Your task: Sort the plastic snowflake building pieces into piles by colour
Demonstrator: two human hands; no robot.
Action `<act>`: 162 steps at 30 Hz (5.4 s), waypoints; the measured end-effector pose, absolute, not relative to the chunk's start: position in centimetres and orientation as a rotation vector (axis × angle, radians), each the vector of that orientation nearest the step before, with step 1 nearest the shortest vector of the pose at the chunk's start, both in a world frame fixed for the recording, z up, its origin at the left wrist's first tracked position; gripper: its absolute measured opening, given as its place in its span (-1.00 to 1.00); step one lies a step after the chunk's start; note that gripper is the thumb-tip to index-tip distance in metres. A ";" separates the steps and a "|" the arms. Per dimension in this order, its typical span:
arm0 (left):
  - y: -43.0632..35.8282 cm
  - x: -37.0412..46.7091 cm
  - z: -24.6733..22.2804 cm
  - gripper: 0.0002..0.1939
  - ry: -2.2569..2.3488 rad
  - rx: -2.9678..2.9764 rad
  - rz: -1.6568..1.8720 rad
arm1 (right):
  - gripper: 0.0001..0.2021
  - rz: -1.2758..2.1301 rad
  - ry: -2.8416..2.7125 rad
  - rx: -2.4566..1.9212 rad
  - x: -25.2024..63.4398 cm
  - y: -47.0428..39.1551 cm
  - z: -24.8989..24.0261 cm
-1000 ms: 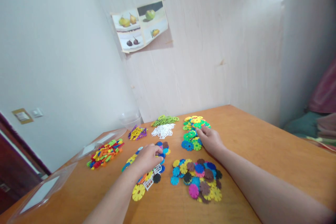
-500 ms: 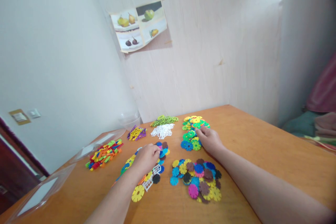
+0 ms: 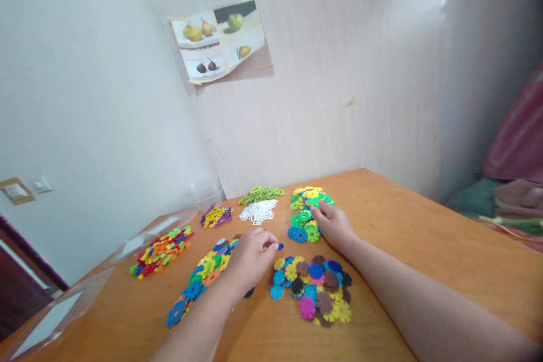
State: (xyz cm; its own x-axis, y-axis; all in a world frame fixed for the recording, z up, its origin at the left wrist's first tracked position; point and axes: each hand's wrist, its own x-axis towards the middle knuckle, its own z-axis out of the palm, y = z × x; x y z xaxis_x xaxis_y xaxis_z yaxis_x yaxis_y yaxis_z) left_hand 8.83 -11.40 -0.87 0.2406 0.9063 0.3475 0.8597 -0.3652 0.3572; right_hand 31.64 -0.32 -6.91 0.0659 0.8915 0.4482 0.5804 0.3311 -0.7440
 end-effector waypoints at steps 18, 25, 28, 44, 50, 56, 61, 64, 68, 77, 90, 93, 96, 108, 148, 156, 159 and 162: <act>-10.2 5.8 -0.3 -0.79 1.833 2.354 0.590 | -0.57 0.407 -1.628 -1.352 31.6 -0.3 -7.0; -10.6 4.8 -1.5 -0.79 2.026 2.425 0.305 | -0.58 0.407 -1.628 -1.341 31.6 -0.3 -7.2; -10.8 5.0 -1.6 -0.81 2.045 2.453 0.266 | -0.58 0.413 -1.625 -1.337 31.6 -0.3 -7.1; -12.2 6.6 -0.4 -0.74 2.126 2.523 0.119 | -0.58 0.420 -1.623 -1.344 31.6 -0.3 -6.9; -12.3 6.5 -0.3 -0.72 2.101 2.483 0.198 | -0.59 0.425 -1.628 -1.343 31.6 -0.3 -7.0; -12.4 7.1 -0.3 -0.75 2.126 2.476 0.235 | -0.57 0.413 -1.630 -1.349 31.6 -0.4 -6.8; -12.7 7.5 0.1 -0.77 2.138 2.467 0.180 | -0.58 0.422 -1.633 -1.371 31.6 -0.3 -6.8; -12.6 7.7 0.2 -0.75 2.104 2.452 0.269 | -0.58 0.422 -1.634 -1.372 31.6 -0.2 -6.9; -12.4 8.0 0.0 -0.77 2.002 2.376 0.444 | -0.58 0.425 -1.633 -1.361 31.6 -0.3 -6.9; -12.7 10.0 -0.2 -0.78 1.790 2.404 0.616 | -0.57 0.419 -1.631 -1.355 31.6 -0.3 -6.9; -13.0 7.8 0.4 -0.77 1.834 2.428 0.394 | -0.58 0.423 -1.644 -1.356 31.6 -0.4 -6.7; -13.4 7.2 0.5 -0.75 1.923 2.481 0.256 | -0.58 0.426 -1.651 -1.352 31.6 -0.4 -6.8; -13.8 7.2 0.4 -0.81 1.936 2.511 0.160 | -0.58 0.421 -1.654 -1.350 31.6 -0.4 -6.7; -12.8 7.1 -0.5 -0.85 1.909 2.431 0.267 | -0.58 0.403 -1.669 -1.354 31.6 -0.5 -6.7; -16.7 4.0 -0.3 -0.84 1.978 2.282 0.195 | -0.58 0.430 -1.667 -1.360 31.8 -0.3 -7.2; -16.4 4.6 -0.4 -0.92 1.813 2.056 0.413 | -0.59 0.442 -1.674 -1.352 31.9 -0.2 -7.2; -15.9 5.7 -0.2 -0.91 1.710 1.911 0.564 | -0.59 0.437 -1.676 -1.351 31.8 -0.2 -7.3; -15.4 7.4 0.1 -0.90 1.651 1.852 0.657 | -0.58 0.429 -1.676 -1.352 31.8 -0.1 -7.4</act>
State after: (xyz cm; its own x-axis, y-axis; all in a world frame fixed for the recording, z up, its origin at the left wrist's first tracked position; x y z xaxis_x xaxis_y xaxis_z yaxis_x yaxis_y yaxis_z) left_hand 7.38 -15.42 0.07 0.1185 0.9929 -0.0101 0.7147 -0.0782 0.6951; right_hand 31.83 -0.09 -7.36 0.0157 0.9034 0.4285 0.5869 0.3386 -0.7355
